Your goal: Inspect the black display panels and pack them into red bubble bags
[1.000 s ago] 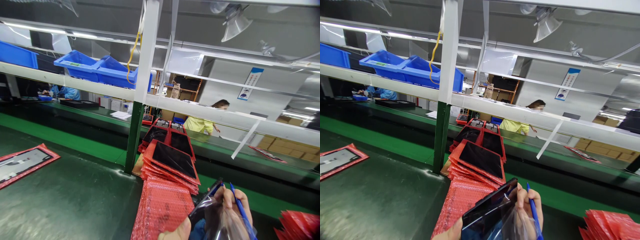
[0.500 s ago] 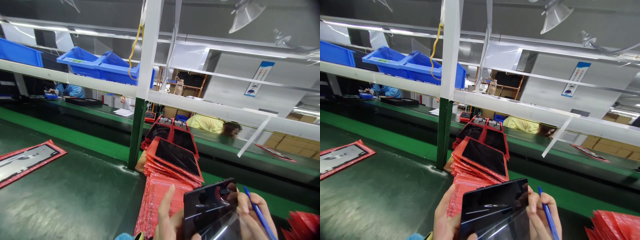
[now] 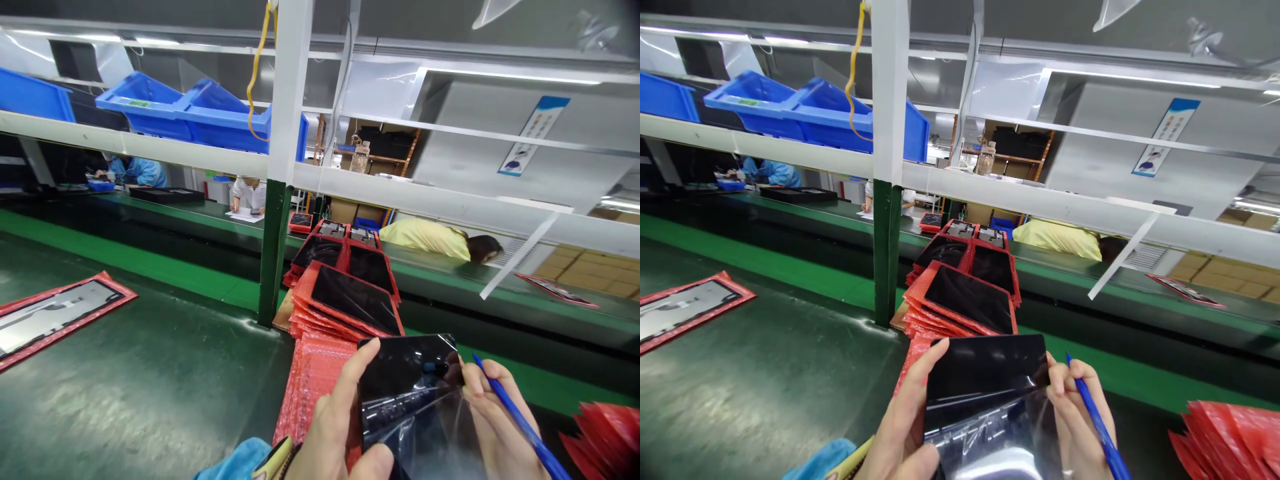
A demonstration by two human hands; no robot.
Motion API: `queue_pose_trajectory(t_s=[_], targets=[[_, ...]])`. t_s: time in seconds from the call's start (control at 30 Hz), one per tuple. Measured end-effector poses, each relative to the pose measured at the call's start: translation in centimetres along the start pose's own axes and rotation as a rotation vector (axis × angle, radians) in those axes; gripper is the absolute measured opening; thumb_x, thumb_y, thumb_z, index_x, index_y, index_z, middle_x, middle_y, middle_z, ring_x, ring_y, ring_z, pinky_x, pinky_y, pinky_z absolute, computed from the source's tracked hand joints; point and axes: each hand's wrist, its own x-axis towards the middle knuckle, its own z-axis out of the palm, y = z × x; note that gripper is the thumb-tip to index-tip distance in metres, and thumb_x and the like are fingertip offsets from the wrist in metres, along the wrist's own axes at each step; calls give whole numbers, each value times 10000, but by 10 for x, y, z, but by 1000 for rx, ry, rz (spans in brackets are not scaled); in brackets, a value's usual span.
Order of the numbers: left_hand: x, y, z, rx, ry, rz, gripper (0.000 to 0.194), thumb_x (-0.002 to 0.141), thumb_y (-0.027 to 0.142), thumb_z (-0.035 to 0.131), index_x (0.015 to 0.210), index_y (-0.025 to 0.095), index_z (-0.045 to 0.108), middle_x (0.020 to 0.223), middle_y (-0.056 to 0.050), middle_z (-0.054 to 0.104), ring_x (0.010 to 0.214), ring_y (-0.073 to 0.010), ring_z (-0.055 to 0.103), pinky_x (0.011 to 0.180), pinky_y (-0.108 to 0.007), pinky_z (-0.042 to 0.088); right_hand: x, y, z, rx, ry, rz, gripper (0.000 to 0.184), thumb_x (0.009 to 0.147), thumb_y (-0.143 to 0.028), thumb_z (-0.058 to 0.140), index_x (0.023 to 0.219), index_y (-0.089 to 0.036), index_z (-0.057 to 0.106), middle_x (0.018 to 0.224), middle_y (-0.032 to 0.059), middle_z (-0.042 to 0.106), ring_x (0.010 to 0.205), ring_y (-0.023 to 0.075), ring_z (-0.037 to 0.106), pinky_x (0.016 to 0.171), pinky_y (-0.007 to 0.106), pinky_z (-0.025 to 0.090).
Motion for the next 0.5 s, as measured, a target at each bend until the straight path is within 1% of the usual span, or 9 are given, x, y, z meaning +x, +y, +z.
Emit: queue_pose_trajectory(t_s=[0.03,0.1,0.17,0.2,0.23,0.27,0.33,0.43,0.5], targets=[[3,2,1,-37,-17,22,806,825,470,603,1525,229,284,1215,-118,687,1135,-353,625,1046,-487,414,1,1,-1,4,14,38,344,561,-225,840,849,-264,656,678,-31,607,808,166,649,687,187,571],[8,4,4,-108,-29,54,805,845,519,565,1529,213,271,1311,-129,634,1258,-370,536,1098,-524,338,2,2,-5,-13,84,165,392,541,-239,830,889,-284,654,734,-49,642,793,145,655,635,162,569],[13,5,7,-202,-28,57,777,859,538,541,1521,217,292,1371,-122,593,1339,-364,452,1138,-535,269,5,4,-10,-42,190,263,510,495,-230,823,977,-275,664,873,-31,703,822,149,677,576,151,568],[16,5,8,-265,-30,50,746,867,528,535,1514,232,310,1390,-109,581,1365,-353,422,1153,-532,244,6,5,-13,-57,238,290,566,474,-226,818,1018,-263,666,952,-12,719,855,162,688,560,153,572],[18,4,9,-334,-33,42,699,879,503,529,1502,251,337,1410,-90,567,1387,-339,394,1165,-526,222,6,6,-15,-64,268,297,605,465,-223,811,1051,-254,664,1019,5,723,896,177,695,564,162,581],[20,3,10,-402,-29,38,642,896,468,517,1487,272,364,1436,-66,544,1411,-320,359,1178,-515,198,7,8,-16,-61,272,288,610,463,-222,804,1056,-250,665,1043,14,725,919,191,700,576,175,593],[23,1,10,-493,-5,34,538,931,389,477,1458,303,412,1498,-13,476,1458,-276,267,1203,-480,138,7,12,-19,-35,222,238,545,497,-231,789,1027,-260,667,1008,11,732,946,207,704,622,206,613],[25,-2,7,-492,52,25,487,960,314,427,1447,298,430,1564,35,370,1496,-229,133,1221,-424,62,9,18,-25,-4,130,145,376,609,-240,739,976,-267,660,940,14,733,945,215,706,702,272,629],[27,-2,6,-475,80,12,484,959,290,431,1444,283,437,1575,41,347,1500,-222,112,1223,-400,52,11,20,-29,14,96,98,327,662,-218,707,980,-259,646,927,27,729,938,228,706,763,338,629]])
